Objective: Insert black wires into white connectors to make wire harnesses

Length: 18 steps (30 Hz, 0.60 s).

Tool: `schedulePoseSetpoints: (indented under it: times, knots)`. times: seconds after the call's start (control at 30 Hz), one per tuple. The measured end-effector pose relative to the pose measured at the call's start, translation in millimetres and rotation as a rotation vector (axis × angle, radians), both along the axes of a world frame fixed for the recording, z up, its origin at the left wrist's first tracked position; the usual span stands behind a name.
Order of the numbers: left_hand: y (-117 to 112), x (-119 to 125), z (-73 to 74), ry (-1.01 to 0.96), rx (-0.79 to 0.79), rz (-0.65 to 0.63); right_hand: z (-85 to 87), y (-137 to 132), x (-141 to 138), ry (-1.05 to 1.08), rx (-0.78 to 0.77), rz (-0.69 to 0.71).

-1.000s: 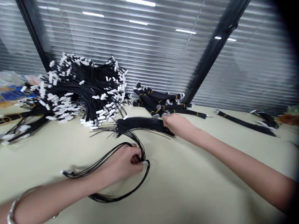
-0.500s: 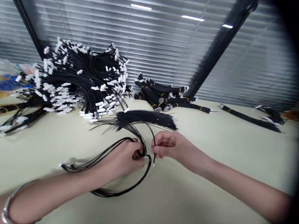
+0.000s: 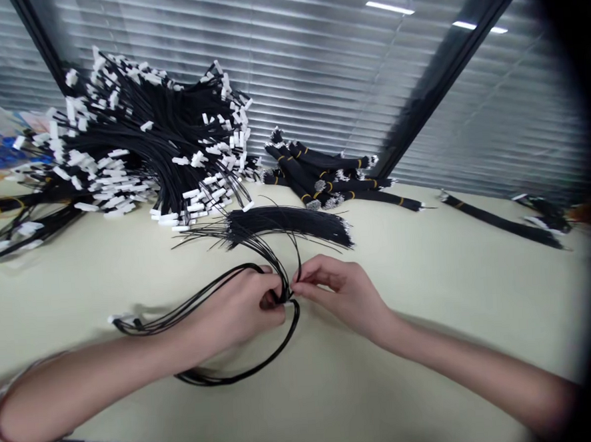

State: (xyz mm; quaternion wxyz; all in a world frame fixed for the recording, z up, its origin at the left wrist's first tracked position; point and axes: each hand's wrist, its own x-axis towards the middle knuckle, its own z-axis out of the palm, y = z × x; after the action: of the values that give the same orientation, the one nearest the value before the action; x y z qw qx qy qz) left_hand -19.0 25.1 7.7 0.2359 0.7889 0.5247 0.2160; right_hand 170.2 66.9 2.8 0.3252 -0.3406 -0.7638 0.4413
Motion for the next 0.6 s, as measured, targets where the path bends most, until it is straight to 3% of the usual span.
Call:
schedulePoseSetpoints:
  times: [0.23,0.4,0.6]
  knots:
    - [1.0,-0.1,1.7,-0.02,0.003,-0.017,1.3,-1.7,-0.5,-0.05,0.066,0.059]
    - [1.1,0.0,0.0,0.002,0.016,-0.015,7.4,-2.4,-2.5,-0.151,0.169,0.026]
    - [0.5,-0.1,-0.4,-0.013,0.007,-0.021,7.7,2.2,-6.5,-0.163,0.164,0.018]
